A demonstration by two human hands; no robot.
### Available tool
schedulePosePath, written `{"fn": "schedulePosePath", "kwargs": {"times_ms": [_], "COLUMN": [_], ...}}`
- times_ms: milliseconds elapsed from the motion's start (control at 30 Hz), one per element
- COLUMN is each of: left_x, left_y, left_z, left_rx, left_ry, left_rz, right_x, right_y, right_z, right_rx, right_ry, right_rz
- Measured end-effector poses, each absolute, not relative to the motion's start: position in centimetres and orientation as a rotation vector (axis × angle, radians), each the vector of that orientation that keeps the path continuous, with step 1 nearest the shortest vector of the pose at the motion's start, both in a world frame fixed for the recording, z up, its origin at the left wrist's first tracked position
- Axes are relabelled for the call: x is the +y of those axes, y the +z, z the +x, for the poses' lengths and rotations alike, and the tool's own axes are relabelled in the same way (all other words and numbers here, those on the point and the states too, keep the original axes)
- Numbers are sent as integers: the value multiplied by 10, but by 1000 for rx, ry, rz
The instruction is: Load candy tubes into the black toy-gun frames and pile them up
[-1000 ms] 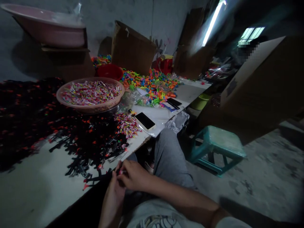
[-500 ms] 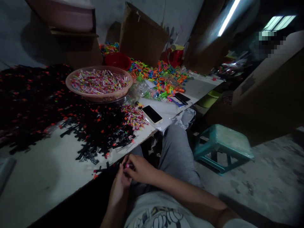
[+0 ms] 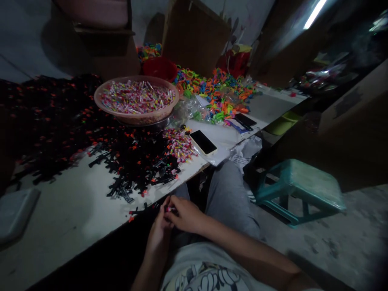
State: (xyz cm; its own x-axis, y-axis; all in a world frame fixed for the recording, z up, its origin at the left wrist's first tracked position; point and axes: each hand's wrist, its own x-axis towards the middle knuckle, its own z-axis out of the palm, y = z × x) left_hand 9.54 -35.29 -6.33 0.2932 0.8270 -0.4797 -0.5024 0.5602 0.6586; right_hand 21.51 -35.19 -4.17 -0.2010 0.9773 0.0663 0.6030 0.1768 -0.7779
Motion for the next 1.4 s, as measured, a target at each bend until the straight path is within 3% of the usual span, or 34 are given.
{"fn": "schedulePosePath", "kwargs": {"times_ms": [500, 600, 800, 933, 1233, 1400], "left_x": [-322, -300, -264, -264, -286, -286], "left_y": [-17, -5, -3, -18, -23, -35], "left_z": [99, 76, -5, -54, -82, -28], "left_rx": [1152, 1284, 1993, 2440, 2829, 2518], "left_ry": [1091, 1124, 969, 800, 386, 489], "left_rz": [403, 425, 1051, 1456, 1523, 1997], "right_x": [-323, -302, -258, -249, -261, -264], "right_y": [-32, -31, -40, -48, -59, -56], "right_z": [241, 255, 284, 292, 296, 301], "right_rx": [-1823, -1887, -1961, -2070, -2022, -1800], "right_ry": [863, 737, 273, 186, 288, 400], "right_rz": [-1215, -1260, -1651, -1715, -1597, -1543]}}
